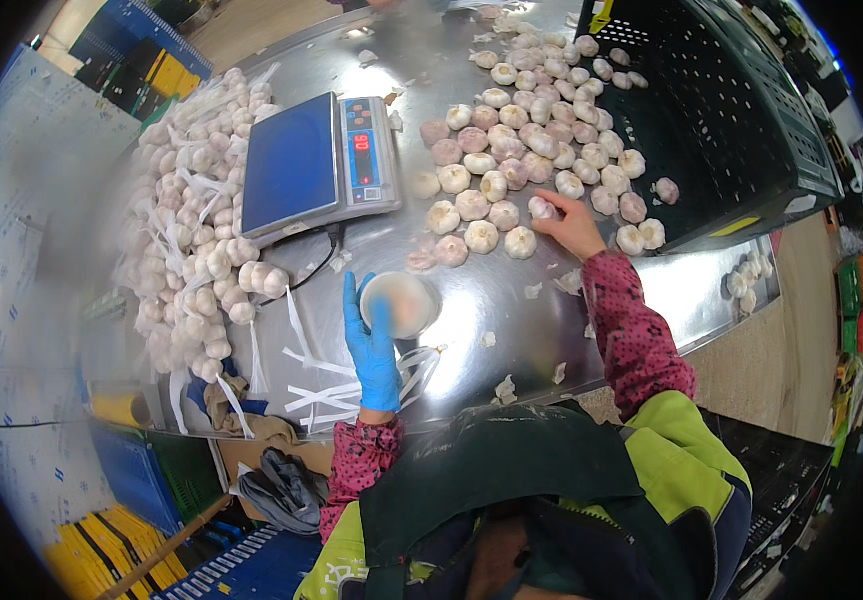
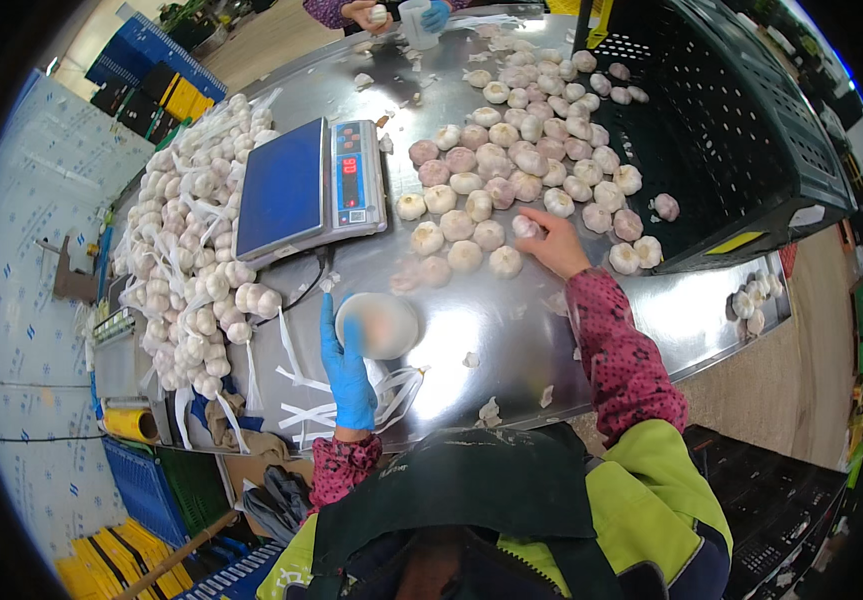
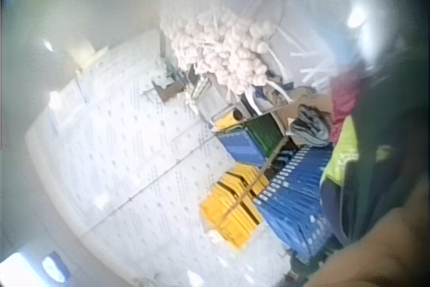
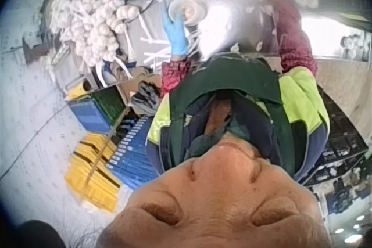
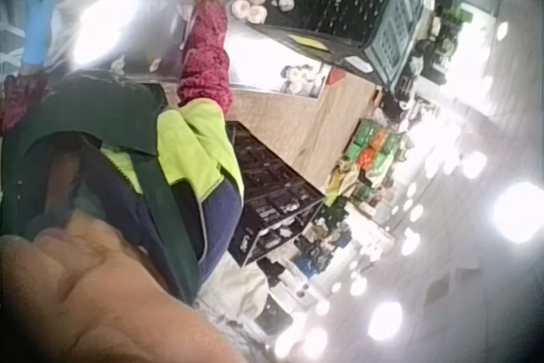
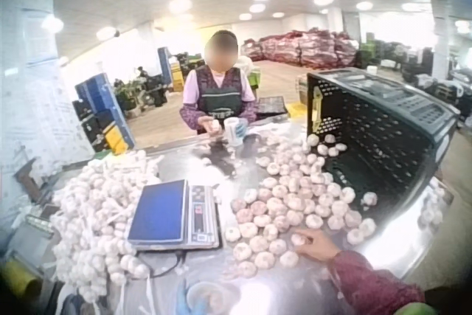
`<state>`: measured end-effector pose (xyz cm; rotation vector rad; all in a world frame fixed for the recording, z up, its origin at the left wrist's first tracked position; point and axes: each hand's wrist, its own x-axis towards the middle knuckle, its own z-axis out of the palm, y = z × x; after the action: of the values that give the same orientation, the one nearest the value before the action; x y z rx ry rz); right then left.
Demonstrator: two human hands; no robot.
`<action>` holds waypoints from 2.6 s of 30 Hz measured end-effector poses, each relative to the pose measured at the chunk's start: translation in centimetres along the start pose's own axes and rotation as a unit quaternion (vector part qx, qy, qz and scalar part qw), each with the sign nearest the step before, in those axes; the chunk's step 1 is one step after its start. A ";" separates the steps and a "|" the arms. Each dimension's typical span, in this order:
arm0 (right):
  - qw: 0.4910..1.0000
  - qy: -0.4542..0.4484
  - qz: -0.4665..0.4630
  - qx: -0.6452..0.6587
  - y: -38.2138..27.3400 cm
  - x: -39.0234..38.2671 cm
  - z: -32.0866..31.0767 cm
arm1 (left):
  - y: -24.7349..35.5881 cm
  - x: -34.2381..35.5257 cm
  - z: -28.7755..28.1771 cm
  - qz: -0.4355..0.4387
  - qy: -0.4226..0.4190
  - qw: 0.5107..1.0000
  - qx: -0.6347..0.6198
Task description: The person strings garlic bulbs onto white plastic ties at a metal work table. They pick up garlic bulbs, thread them onto the ties, and place the finished strings on the table. A digital scale and a roll of ties are visible nearby.
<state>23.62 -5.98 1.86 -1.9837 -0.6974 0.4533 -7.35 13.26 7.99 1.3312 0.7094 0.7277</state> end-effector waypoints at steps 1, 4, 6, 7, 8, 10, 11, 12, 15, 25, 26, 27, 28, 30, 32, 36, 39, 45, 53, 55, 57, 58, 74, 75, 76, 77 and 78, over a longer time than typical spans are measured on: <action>0.977 -0.042 0.047 0.205 -1.0 -0.1 0.3 | -0.5 -0.5 -0.4 -0.003 0.005 1.000 -0.021; 0.805 -0.200 0.125 0.545 -6.1 -2.0 0.5 | -1.6 -1.4 -0.8 -0.023 0.029 0.998 -0.051; 0.740 -0.219 0.162 0.615 -9.7 -3.2 2.0 | -1.6 -2.1 -0.9 -0.023 0.042 0.998 -0.041; 0.705 -0.228 0.181 0.647 -10.7 -3.7 2.7 | -1.4 -2.4 -0.9 -0.016 0.044 0.999 -0.028; 0.700 -0.257 0.173 0.643 -11.2 -3.9 3.2 | -1.2 -2.5 -1.0 -0.007 0.045 0.999 -0.014; 0.689 -0.314 0.158 0.634 -12.0 -4.3 4.3 | -1.0 -2.8 -1.1 0.005 0.051 0.999 0.004; 0.678 -0.326 0.160 0.639 -12.8 -4.6 4.7 | -0.9 -2.9 -1.1 0.009 0.056 0.998 0.008; 0.695 -0.345 0.135 0.616 -13.7 -4.7 5.2 | -0.9 -3.1 -1.1 0.012 0.061 0.998 0.012; 0.721 -0.397 0.098 0.560 -15.2 -4.8 6.4 | -1.6 -3.3 -1.7 -0.003 0.059 0.998 -0.025; 0.749 -0.366 0.156 0.531 -21.3 -7.8 9.1 | 3.5 -4.5 -1.9 0.220 0.068 0.948 0.218; 0.770 -0.357 0.146 0.508 -21.5 -8.4 9.6 | 4.7 -4.6 -1.5 0.252 0.061 0.939 0.225; 0.792 -0.347 0.135 0.484 -21.6 -8.8 9.9 | 5.8 -4.5 -1.0 0.266 0.063 0.935 0.225; 0.783 -0.365 0.134 0.486 -21.6 -9.3 10.0 | 6.3 -4.5 -1.0 0.270 0.056 0.934 0.228; 0.764 -0.401 0.132 0.488 -21.7 -10.0 10.3 | 6.7 -4.4 -1.1 0.277 0.046 0.931 0.234; 0.758 -0.405 0.149 0.489 -21.9 -10.4 10.6 | 6.9 -4.0 -1.7 0.239 0.050 0.953 0.179; 0.712 -0.398 0.203 0.541 -21.7 -10.9 10.5 | 6.8 -2.6 -3.0 0.117 0.049 0.991 0.043; 0.679 -0.371 0.250 0.582 -21.8 -10.7 10.4 | 4.4 -1.4 -4.7 0.020 0.057 0.994 -0.090; 0.856 -0.265 0.129 0.424 -23.1 -9.6 10.7 | 3.7 -2.0 -5.2 -0.041 0.051 0.986 -0.155; 0.901 -0.062 -0.374 -0.208 -21.6 -8.4 12.3 | -0.7 -1.8 -6.3 -0.112 0.032 0.984 -0.134; 0.890 -0.048 -0.383 -0.243 -21.2 -8.1 11.9 | -1.4 -1.6 -6.5 -0.136 0.031 0.980 -0.141; 0.883 -0.034 -0.388 -0.262 -21.1 -7.6 11.3 | -1.7 -1.2 -6.9 -0.215 0.003 0.967 -0.138; 0.895 -0.034 -0.368 -0.249 -21.1 -7.5 11.4 | -1.8 -1.0 -7.0 -0.253 -0.012 0.958 -0.136; 0.965 -0.067 -0.237 0.087 -20.8 -6.1 10.4 | 11.6 2.2 -0.3 -0.055 -0.225 0.953 -0.193; 0.965 -0.037 -0.240 0.104 -23.5 -6.6 8.6 | 12.2 1.9 -0.2 -0.031 -0.248 0.948 -0.196; 0.954 -0.018 -0.282 0.100 -25.0 -6.6 6.9 | 12.7 1.6 0.1 -0.005 -0.269 0.941 -0.207; 0.942 0.002 -0.323 0.096 -26.1 -6.3 5.2 | 13.1 1.0 0.4 0.021 -0.291 0.931 -0.219; 0.927 0.022 -0.363 0.088 -26.9 -6.2 3.7 | 13.2 0.6 0.7 0.047 -0.313 0.920 -0.233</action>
<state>9.02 2.88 23.86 -1.4249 -1.2415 0.0166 -7.28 14.60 21.20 1.0649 -0.0484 0.4585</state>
